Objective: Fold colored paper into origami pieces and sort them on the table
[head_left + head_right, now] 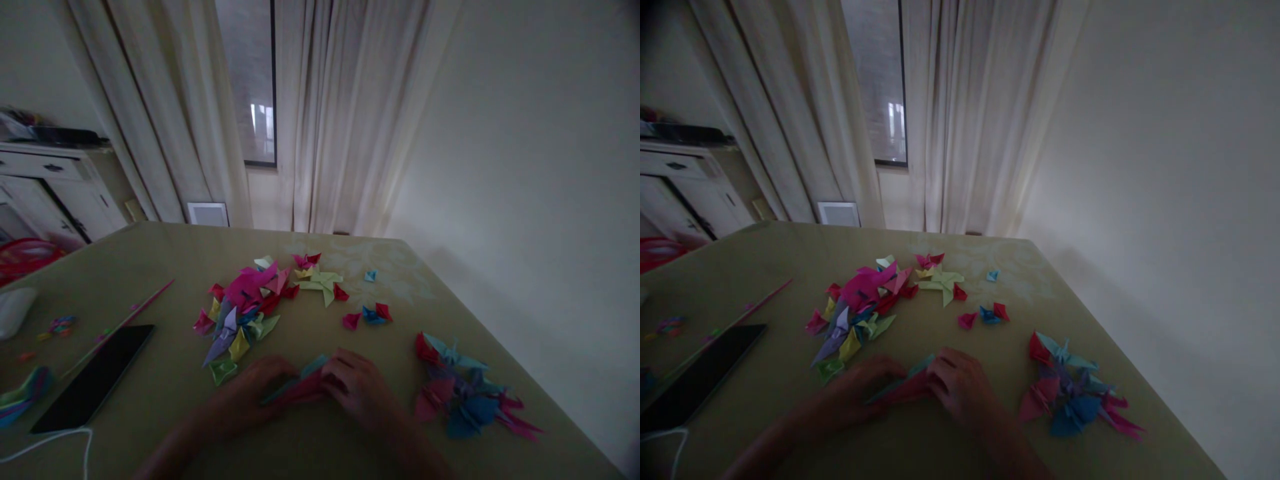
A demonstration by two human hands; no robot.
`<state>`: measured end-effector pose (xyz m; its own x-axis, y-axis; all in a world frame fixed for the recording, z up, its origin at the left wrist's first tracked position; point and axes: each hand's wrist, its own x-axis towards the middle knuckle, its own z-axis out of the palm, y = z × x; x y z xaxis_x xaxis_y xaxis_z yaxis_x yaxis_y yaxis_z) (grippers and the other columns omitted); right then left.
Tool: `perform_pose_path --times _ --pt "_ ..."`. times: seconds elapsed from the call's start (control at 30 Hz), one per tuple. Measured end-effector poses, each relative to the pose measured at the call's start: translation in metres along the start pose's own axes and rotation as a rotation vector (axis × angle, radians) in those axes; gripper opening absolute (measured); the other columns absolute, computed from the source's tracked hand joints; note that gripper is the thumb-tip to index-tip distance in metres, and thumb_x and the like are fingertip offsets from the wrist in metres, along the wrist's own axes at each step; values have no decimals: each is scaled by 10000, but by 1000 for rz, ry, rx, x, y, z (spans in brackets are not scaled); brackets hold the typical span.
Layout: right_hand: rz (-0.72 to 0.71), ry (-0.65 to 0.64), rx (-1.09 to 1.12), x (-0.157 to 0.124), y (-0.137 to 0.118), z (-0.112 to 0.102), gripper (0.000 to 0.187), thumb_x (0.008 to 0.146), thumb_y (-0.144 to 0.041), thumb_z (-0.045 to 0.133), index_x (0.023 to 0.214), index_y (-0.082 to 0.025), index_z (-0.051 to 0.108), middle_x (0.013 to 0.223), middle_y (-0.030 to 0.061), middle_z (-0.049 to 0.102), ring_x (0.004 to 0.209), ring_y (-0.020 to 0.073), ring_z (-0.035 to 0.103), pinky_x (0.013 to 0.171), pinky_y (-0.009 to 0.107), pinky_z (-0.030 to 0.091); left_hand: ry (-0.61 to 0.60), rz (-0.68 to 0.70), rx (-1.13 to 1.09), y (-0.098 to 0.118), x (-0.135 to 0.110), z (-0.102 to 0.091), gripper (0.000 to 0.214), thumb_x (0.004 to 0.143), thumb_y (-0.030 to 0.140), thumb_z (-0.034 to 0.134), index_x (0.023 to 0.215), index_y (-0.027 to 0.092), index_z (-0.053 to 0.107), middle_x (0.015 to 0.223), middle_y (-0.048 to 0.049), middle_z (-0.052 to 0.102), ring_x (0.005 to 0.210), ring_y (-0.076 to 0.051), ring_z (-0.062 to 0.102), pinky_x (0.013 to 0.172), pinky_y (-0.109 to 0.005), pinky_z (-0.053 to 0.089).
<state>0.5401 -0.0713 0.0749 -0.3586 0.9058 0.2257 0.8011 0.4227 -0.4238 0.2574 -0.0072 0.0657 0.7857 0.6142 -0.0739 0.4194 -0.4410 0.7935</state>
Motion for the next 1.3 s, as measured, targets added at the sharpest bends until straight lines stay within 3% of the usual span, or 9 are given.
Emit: perform_pose_path --times 0.17,0.37,0.53,0.63,0.8,1.0,1.1,1.2,1.3 --pt "-5 -3 -22 1 -2 3 152 896 -81 792 931 -220 742 924 10 703 829 182 664 746 269 484 145 0 24 -1 9 13 341 956 201 660 1276 305 716 1219 -9 749 1129 -233 691 978 -321 527" --pt "25 -33 45 2 -4 1 110 921 -170 826 998 -237 786 923 9 683 835 180 645 754 280 493 202 90 117 0 12 18 390 917 41 566 1176 286 723 1134 -18 720 1055 -195 688 907 -276 526" --pt "64 42 74 2 -9 4 95 895 -165 847 924 -250 814 1175 66 661 1087 245 631 922 368 535 258 149 199 -2 11 22 438 968 54 523 1283 313 683 1122 -28 710 1058 -203 683 906 -291 534" --pt "59 11 111 2 -12 5 107 909 -166 836 934 -270 828 1363 68 636 1257 282 588 1065 446 504 255 159 192 -2 11 24 341 1006 95 546 1207 315 711 1098 -17 712 1034 -189 690 888 -269 535" --pt "73 -30 166 3 -15 6 111 916 -135 822 924 -245 813 1296 59 694 1243 268 609 1077 425 495 246 142 166 2 11 24 174 1034 205 635 1143 307 724 1106 -4 716 1025 -175 699 884 -250 533" --pt "54 -18 222 6 -16 6 47 980 -206 771 999 -244 790 1244 46 718 1187 240 627 1057 389 479 260 139 168 4 12 24 142 1051 253 635 1129 309 739 1079 8 741 1005 -164 721 875 -231 540" --pt "40 -54 212 6 -17 9 178 921 -262 845 1071 -234 752 1171 45 730 1121 247 640 1011 381 489 312 171 215 3 14 25 146 1069 269 600 1079 288 745 1003 10 749 922 -153 731 812 -221 546" --pt "69 -59 168 5 -15 15 174 924 -170 806 1062 -218 712 1075 40 740 1035 238 658 957 362 496 387 244 325 0 14 22 177 1087 316 568 1075 286 742 968 3 754 885 -163 726 795 -241 556" --pt "93 -57 189 3 -13 21 248 906 -87 763 1103 -217 689 1077 38 747 1010 224 675 931 336 501 626 273 506 -9 12 8 243 1104 317 507 1111 272 746 1030 -36 769 946 -200 723 864 -301 569"
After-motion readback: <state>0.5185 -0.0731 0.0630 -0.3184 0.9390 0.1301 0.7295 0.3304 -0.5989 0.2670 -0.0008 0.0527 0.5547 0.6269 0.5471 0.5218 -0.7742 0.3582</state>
